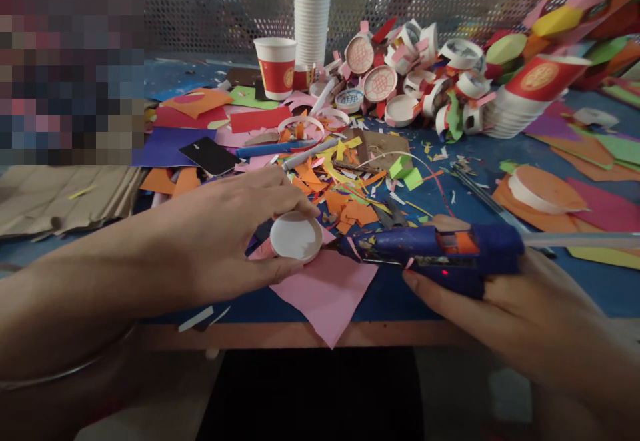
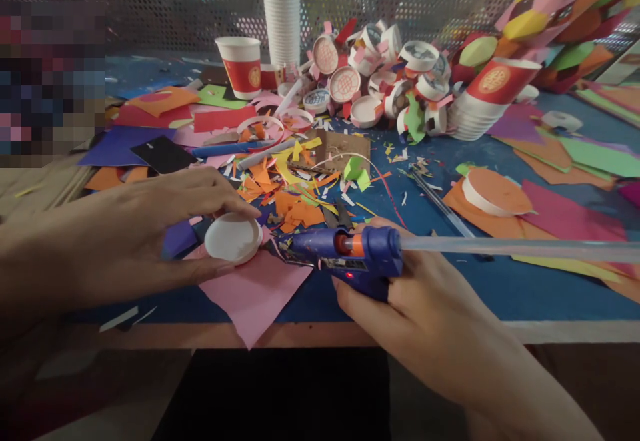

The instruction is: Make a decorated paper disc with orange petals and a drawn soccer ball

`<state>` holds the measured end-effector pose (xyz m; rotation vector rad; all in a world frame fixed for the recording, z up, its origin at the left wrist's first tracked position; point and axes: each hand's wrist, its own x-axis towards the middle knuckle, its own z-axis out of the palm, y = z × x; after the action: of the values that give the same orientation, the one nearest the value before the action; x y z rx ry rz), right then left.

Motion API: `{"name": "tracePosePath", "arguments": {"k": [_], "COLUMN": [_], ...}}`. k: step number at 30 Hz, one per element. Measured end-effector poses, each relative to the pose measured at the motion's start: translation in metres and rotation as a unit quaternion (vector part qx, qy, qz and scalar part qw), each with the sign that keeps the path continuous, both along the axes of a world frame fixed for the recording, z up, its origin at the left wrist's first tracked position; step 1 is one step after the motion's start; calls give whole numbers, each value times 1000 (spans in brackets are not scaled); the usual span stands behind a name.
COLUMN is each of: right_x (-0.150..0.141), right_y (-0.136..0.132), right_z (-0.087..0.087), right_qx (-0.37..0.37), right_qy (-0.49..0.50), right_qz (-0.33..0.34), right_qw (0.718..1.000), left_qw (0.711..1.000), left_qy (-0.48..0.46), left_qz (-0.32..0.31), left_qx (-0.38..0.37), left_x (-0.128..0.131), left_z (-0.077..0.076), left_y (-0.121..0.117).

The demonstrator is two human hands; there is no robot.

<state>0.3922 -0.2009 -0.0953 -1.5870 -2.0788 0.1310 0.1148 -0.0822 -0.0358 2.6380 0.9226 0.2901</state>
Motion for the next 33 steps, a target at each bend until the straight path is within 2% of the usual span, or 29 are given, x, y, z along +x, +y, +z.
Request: {"name": "tracePosePath", "arguments": {"k": [3, 11, 15, 21, 26, 33], "right_x": [-3, -7, -9, -9, -8, -10], "right_y": [3, 10, 13, 16, 15, 15], "right_z": [8, 10, 12, 12, 10, 11], "right_qx": [-35, -70, -47, -64, -49, -59], "right_qy": [42, 114, 114, 119, 139, 139], "right_qz": [12, 1, 1, 19, 10, 15], "right_qw": [998, 991, 992, 991, 989, 988], "left_qw": [999, 998, 997, 999, 999, 999], "left_qy": [23, 17, 16, 26, 28, 33], "left_qz": [-46, -63, -69, -48, -34, -41], "left_qx": [-1, 2, 8, 3, -9, -11], "left_x": [-2, -4, -4, -2, -2, -4], "left_z": [1, 0, 0, 1, 1, 1], "left_y": [1, 2, 3, 2, 1, 2]}}
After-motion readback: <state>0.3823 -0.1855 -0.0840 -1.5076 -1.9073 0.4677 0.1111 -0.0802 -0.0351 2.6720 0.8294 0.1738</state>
